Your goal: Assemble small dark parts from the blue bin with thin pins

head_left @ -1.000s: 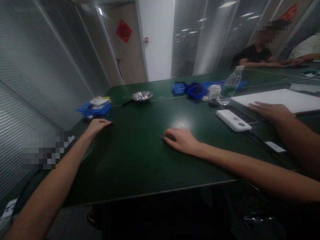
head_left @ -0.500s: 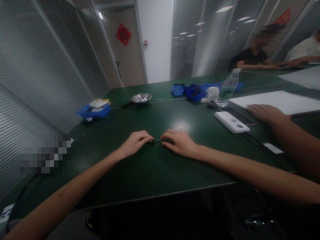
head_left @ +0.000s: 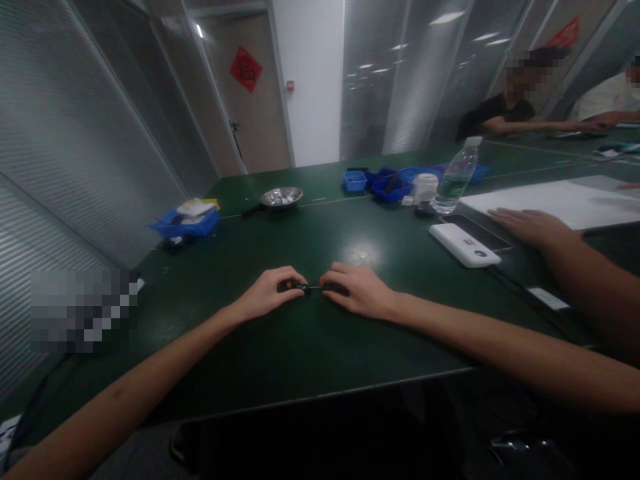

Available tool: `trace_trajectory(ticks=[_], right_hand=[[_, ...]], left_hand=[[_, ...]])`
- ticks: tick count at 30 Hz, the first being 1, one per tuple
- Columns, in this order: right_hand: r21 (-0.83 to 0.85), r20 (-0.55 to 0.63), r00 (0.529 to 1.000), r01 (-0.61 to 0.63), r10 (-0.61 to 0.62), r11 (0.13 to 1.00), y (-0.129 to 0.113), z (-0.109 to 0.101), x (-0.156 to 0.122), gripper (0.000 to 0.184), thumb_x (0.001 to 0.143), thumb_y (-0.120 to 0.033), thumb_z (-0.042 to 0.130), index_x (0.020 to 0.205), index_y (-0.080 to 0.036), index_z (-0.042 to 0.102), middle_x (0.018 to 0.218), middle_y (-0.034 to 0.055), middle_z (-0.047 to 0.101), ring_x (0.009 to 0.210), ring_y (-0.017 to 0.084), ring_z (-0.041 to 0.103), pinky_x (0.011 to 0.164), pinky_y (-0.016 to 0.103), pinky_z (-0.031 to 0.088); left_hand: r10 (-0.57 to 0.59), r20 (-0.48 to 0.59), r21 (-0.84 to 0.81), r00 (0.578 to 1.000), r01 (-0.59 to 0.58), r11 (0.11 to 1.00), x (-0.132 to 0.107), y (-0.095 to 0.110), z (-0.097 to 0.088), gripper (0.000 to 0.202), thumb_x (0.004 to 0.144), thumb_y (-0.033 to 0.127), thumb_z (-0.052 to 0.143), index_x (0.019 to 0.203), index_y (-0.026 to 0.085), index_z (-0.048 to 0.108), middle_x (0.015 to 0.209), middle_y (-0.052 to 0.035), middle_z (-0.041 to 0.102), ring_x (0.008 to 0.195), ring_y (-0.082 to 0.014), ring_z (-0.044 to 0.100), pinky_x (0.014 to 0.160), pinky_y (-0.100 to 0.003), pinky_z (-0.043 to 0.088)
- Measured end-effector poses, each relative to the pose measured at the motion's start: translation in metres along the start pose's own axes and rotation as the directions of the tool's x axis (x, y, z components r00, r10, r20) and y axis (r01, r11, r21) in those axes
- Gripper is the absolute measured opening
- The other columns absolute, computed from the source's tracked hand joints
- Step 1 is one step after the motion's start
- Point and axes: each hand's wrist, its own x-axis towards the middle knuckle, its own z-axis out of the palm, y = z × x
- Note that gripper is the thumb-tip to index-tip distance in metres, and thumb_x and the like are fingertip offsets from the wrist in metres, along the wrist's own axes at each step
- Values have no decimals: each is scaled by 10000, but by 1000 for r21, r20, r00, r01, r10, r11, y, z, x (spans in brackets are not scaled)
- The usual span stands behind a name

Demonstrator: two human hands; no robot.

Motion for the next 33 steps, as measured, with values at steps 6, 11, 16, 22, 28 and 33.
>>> trace_trajectory(ticks=[6,11,16,22,28,33], right_hand=[[-4,-22,998,53,-53,999,-1,-1,-1,238,1049,-321,549,1237,-204,637,1087,77,626,784,155,587,663,276,423],[-71,-49,994,89,-93,994,0,2,-3,237,1055,-310,532,1241,-211,640,1072,72,621,768,155,580,639,277,409],[-196,-57,987,134,-147,971,-1,3,-6,244,1066,-273,488,1248,-214,640,1078,80,632,784,153,583,600,262,379],[-261,-54,981,167,-188,951,-4,2,-5,262,1081,-263,447,1249,-216,644,1100,87,635,817,155,594,577,257,362],[-192,-4,982,184,-188,964,-4,5,-2,254,1079,-304,469,1241,-221,646,1057,69,631,755,139,583,577,250,373],[-225,-19,981,186,-195,956,-8,2,-2,243,1072,-260,472,1228,-207,650,1085,88,631,807,157,595,578,254,386]], left_hand=[[-16,74,-69,997,21,997,0,3,-5,245,1005,373,612,1144,218,741,1090,-59,705,983,-207,634,877,-324,479],[-31,88,-90,996,39,995,1,2,-3,252,984,388,644,1133,210,741,1063,-57,706,938,-197,626,860,-321,478],[-40,98,-95,994,49,994,2,-1,-2,299,957,443,675,1128,208,746,1043,-57,705,905,-193,612,822,-314,479],[-23,145,-151,989,45,987,3,-1,-4,275,976,412,654,1150,218,742,1062,-53,700,959,-198,629,855,-320,484],[35,80,-141,996,-24,990,3,3,6,275,922,422,728,1065,189,753,1029,-72,701,940,-210,635,863,-338,492],[25,149,-200,989,5,980,5,5,1,257,984,405,645,1115,212,753,1050,-62,720,994,-213,654,917,-350,497]])
